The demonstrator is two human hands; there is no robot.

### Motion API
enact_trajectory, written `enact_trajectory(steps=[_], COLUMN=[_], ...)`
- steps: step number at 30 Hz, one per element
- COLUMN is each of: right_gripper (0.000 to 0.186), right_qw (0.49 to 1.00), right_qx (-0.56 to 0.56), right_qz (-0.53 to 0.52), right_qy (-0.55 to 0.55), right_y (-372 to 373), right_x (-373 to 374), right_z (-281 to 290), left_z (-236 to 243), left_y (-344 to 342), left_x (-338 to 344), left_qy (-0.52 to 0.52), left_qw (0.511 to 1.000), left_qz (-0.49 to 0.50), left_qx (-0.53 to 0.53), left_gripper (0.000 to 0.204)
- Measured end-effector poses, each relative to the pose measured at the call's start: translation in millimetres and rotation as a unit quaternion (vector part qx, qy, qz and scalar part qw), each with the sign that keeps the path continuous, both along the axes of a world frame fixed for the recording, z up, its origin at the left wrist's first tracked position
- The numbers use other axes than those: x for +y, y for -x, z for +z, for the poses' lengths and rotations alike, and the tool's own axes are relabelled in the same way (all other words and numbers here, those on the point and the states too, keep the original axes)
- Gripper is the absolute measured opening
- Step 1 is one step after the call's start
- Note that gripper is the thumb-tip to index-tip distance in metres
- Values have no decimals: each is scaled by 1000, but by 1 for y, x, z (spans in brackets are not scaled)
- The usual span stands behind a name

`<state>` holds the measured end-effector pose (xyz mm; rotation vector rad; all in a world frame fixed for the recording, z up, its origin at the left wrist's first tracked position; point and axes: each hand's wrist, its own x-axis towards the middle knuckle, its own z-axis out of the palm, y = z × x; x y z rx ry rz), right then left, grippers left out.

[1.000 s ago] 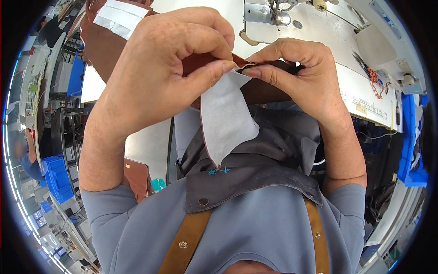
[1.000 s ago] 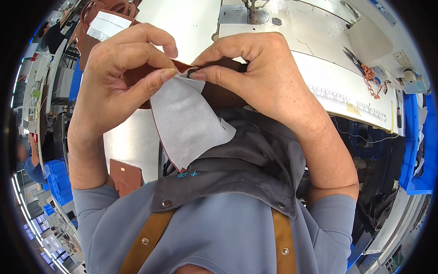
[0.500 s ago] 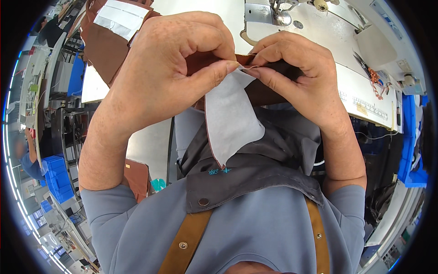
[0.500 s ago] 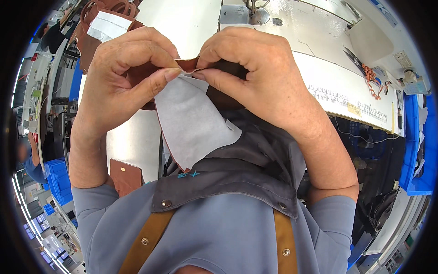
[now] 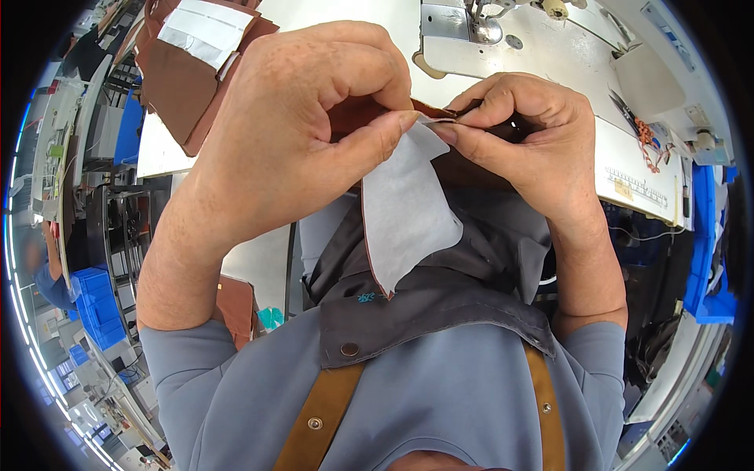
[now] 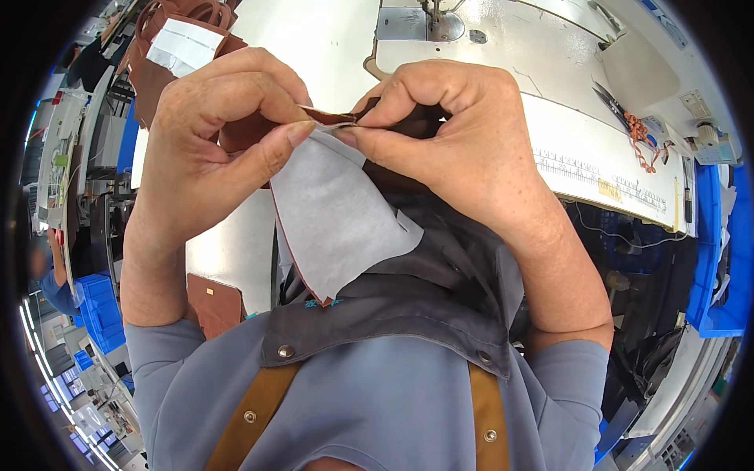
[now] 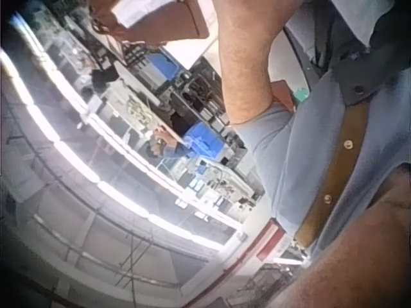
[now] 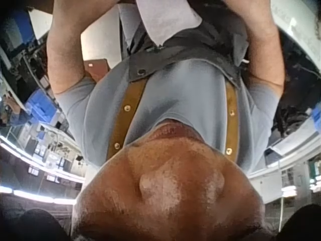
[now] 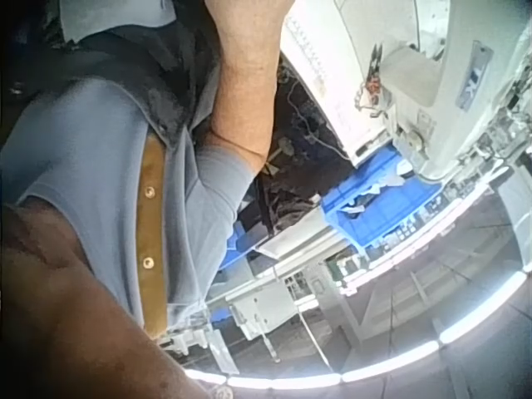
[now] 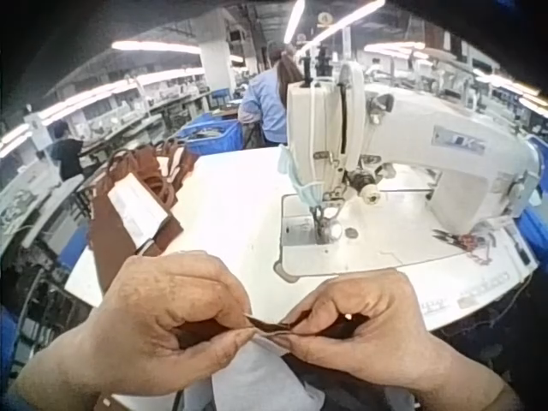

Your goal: Sewing together components of leather handbags using an industrial sewing machine.

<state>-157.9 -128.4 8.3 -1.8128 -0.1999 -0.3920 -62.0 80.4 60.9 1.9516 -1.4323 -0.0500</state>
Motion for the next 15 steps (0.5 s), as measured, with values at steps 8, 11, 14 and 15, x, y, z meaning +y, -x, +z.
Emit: enact_trajectory(steps=[8,11,14,15], right_gripper=[16,17,17,17], right_qw=[1000,1000,999,999], right_qx=[26,20,18,18], right_qz=[5,6,0,1], right_qy=[9,15,31,31], right_y=[2,2,2,2], right_x=[0,0,-1,0], right_z=[3,2,1,3], left_z=[-9,-11,-13,-14], left_y=[1,1,-1,-1], left_x=[-2,-4,-4,-4], left_qy=[13,33,41,41], left_qw=[999,998,999,999], left_qz=[7,9,3,2], left_qx=[29,46,20,21], left_gripper=[12,13,12,12])
